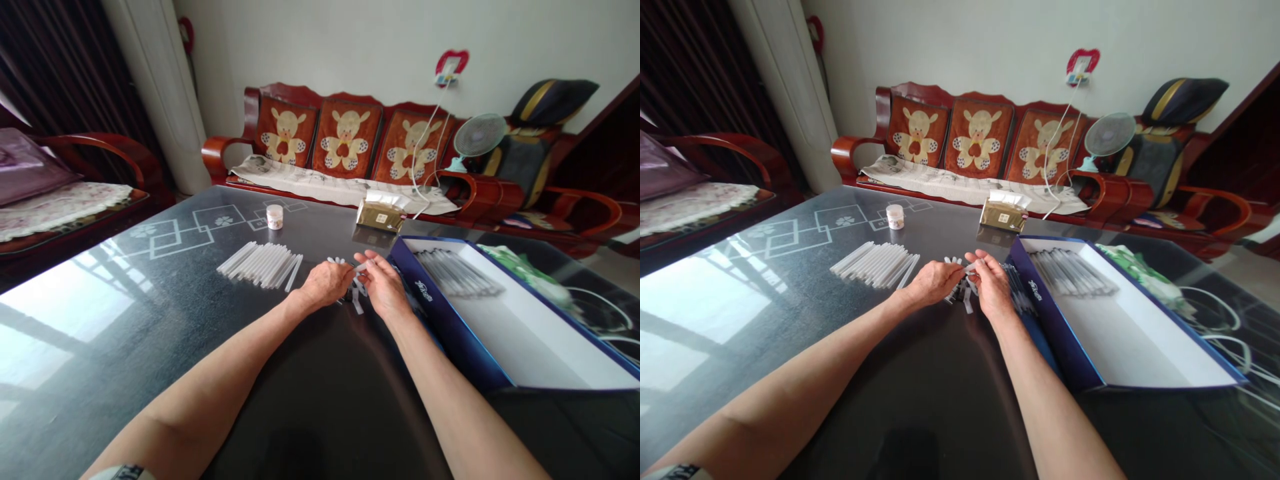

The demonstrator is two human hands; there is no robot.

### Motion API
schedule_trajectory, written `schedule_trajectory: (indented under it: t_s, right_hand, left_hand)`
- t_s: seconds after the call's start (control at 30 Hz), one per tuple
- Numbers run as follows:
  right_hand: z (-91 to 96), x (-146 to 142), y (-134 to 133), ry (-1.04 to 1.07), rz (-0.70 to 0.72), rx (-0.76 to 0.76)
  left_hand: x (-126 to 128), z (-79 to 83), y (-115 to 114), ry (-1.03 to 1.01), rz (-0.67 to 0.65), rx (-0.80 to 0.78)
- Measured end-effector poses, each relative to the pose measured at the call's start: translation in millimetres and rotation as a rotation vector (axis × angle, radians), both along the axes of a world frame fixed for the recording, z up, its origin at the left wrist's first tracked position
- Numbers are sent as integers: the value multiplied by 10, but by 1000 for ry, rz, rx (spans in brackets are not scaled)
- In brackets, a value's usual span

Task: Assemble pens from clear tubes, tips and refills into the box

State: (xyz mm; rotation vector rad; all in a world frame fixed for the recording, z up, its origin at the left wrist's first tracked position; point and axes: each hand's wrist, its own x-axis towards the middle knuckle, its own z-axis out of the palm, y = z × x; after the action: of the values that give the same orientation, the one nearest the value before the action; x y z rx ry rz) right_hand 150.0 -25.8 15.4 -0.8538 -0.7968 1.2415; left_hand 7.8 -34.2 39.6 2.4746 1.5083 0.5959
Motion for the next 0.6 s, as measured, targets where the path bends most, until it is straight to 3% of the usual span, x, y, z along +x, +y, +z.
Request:
schedule_trajectory:
  t_s: [0.3, 0.6]
  right_hand:
    - [-55, -83, 3, 102, -60, -55]
    - [-42, -244, -65, 181, -193, -36]
  left_hand:
    - [92, -131, -27, -83, 168, 106]
    - [132, -157, -124, -17, 167, 150]
